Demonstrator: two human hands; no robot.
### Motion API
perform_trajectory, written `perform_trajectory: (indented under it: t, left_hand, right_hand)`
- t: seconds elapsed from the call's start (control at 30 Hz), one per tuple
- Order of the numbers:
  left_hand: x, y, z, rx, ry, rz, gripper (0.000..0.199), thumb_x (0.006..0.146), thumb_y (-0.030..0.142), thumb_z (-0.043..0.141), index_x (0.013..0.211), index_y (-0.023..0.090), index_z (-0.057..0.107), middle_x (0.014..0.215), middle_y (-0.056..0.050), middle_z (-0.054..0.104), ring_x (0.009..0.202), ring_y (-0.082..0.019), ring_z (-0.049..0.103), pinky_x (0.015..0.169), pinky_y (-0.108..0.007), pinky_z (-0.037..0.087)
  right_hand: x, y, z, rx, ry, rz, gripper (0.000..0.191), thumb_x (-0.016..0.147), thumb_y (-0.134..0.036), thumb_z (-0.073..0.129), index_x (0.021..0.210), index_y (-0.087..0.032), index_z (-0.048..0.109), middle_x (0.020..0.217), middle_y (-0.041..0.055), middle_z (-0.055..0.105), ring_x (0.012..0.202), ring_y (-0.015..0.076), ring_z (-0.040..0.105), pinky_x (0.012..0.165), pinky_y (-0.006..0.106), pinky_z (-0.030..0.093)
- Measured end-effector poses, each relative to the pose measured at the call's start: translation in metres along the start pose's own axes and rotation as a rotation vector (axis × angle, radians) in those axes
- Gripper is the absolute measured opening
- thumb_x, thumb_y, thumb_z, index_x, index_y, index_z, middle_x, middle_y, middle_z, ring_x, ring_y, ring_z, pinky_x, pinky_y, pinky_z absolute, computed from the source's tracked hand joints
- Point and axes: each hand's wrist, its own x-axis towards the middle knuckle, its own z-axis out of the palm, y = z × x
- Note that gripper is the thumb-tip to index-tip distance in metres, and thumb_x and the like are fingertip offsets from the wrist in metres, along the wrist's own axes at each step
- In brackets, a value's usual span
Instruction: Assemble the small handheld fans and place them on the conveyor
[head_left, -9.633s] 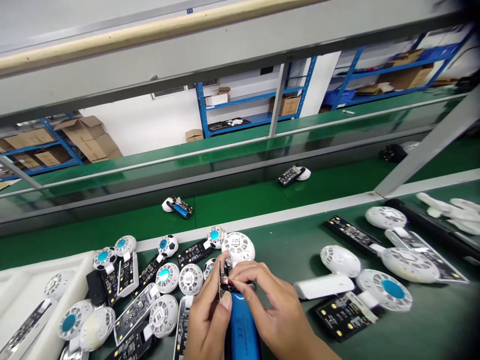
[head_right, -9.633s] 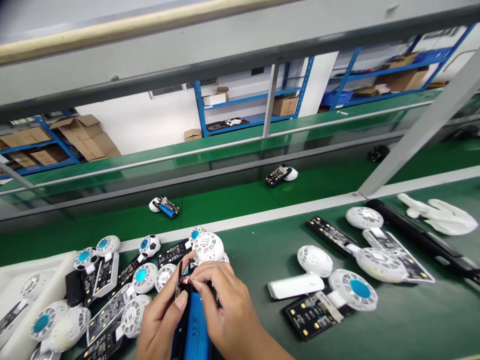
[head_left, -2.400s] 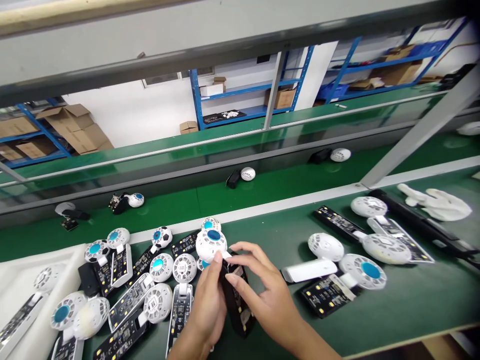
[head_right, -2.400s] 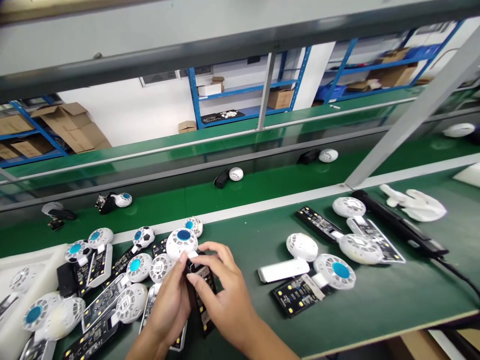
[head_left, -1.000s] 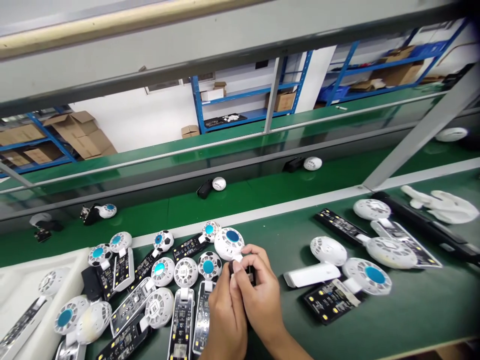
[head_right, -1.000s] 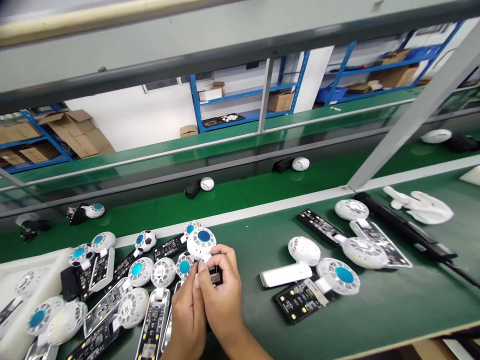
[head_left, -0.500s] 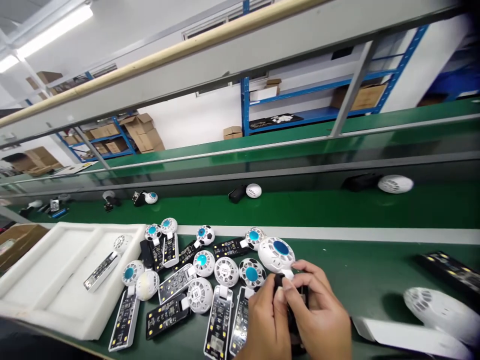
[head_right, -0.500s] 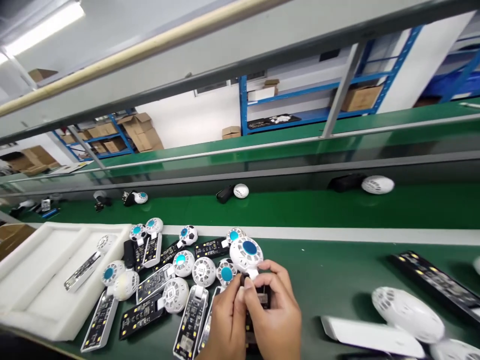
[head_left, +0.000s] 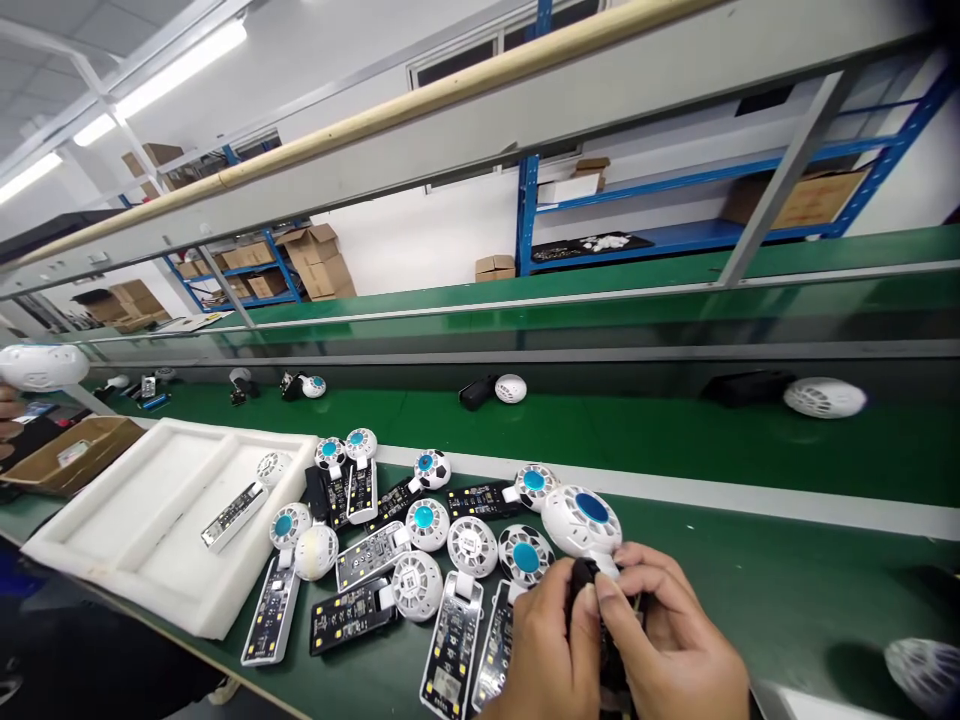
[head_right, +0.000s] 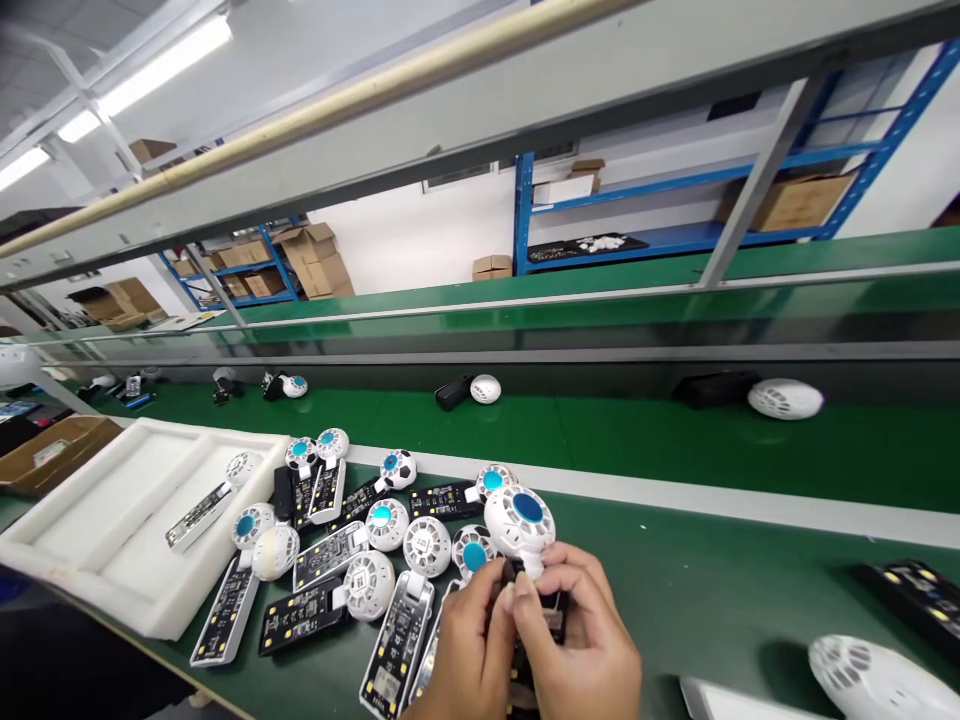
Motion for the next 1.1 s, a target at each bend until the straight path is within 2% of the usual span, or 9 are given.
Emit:
perform_trajectory:
  t: [0.13,0.3,0.37,0.43,0.5,0.57,0.73,0.9,1.1]
  left_hand:
    - [0.001,-0.004,0.003,-0.021,0.049,0.024,0.033,0.091,0.032,0.03,0.101,0.016,0.057,0.095,-0.01,0.065,0.085,-0.021,0.059,0.077,-0.034,0.044]
    - [0.002,-0.009,0.006,-0.106,0.098,0.013,0.034,0.09,0.039,0.034,0.104,0.015,0.053,0.096,-0.011,0.065,0.086,-0.021,0.06,0.075,-0.033,0.045]
    - [0.001,-0.011,0.008,-0.101,0.154,0.038,0.037,0.09,0.043,0.032,0.104,0.014,0.05,0.092,-0.012,0.064,0.084,-0.021,0.06,0.072,-0.033,0.045]
    - [0.0,-0.015,0.01,-0.085,0.216,0.044,0.038,0.089,0.045,0.031,0.104,0.014,0.048,0.091,-0.012,0.063,0.083,-0.021,0.059,0.073,-0.034,0.044]
    - [-0.002,-0.019,0.012,-0.049,0.268,0.022,0.035,0.089,0.045,0.033,0.102,0.015,0.046,0.093,-0.012,0.061,0.086,-0.022,0.058,0.075,-0.036,0.043]
    - [-0.004,-0.024,0.013,0.003,0.288,0.006,0.033,0.088,0.045,0.035,0.1,0.016,0.045,0.092,-0.012,0.06,0.085,-0.022,0.057,0.075,-0.037,0.042]
    - [-0.006,-0.034,0.009,0.038,0.181,0.148,0.038,0.089,0.046,0.032,0.107,0.014,0.043,0.098,-0.014,0.057,0.093,-0.023,0.056,0.081,-0.039,0.042]
    - [-0.004,-0.038,0.008,0.077,0.23,0.211,0.03,0.089,0.037,0.037,0.111,0.016,0.042,0.102,-0.013,0.057,0.095,-0.023,0.055,0.081,-0.039,0.043]
    - [-0.005,-0.038,0.012,0.275,0.357,0.407,0.03,0.088,0.029,0.041,0.116,0.016,0.041,0.104,-0.015,0.056,0.099,-0.025,0.055,0.084,-0.041,0.044]
  right_hand:
    - [0.002,0.002,0.0,-0.073,-0.042,0.031,0.025,0.069,-0.039,0.062,0.062,-0.021,0.047,0.084,0.0052,0.054,0.08,0.0213,0.057,0.068,0.03,0.044]
    - [0.003,0.005,0.0,-0.15,-0.074,0.018,0.028,0.076,-0.047,0.054,0.071,-0.021,0.047,0.094,0.0086,0.056,0.086,0.0234,0.059,0.071,0.032,0.046]
    - [0.003,0.005,-0.001,-0.277,-0.029,-0.012,0.034,0.075,-0.053,0.051,0.082,-0.02,0.049,0.095,0.0106,0.057,0.08,0.0238,0.06,0.067,0.034,0.048]
    - [0.003,0.005,-0.003,-0.438,-0.033,-0.011,0.041,0.073,-0.059,0.049,0.085,-0.02,0.049,0.08,0.008,0.059,0.063,0.0219,0.06,0.054,0.032,0.047]
    - [0.004,0.003,-0.006,-0.537,-0.152,-0.021,0.037,0.078,-0.058,0.044,0.071,-0.022,0.048,0.057,0.0009,0.055,0.043,0.0175,0.052,0.04,0.027,0.04]
    - [0.004,0.001,-0.01,-0.522,-0.293,-0.104,0.04,0.087,-0.05,0.034,0.058,-0.024,0.043,0.045,-0.002,0.049,0.037,0.0153,0.047,0.038,0.025,0.035]
    - [0.008,-0.007,-0.019,-0.351,-0.438,-0.319,0.039,0.094,-0.03,0.029,0.06,-0.022,0.045,0.049,-0.0022,0.05,0.04,0.012,0.047,0.042,0.022,0.036]
    - [0.009,-0.016,-0.022,-0.476,-0.322,-0.458,0.04,0.094,-0.025,0.028,0.059,-0.021,0.044,0.045,-0.0028,0.047,0.036,0.0103,0.045,0.039,0.022,0.032]
    - [0.012,-0.025,-0.023,-0.56,-0.288,-0.456,0.044,0.095,-0.024,0.025,0.054,-0.021,0.04,0.041,-0.0037,0.044,0.033,0.0096,0.042,0.038,0.023,0.03]
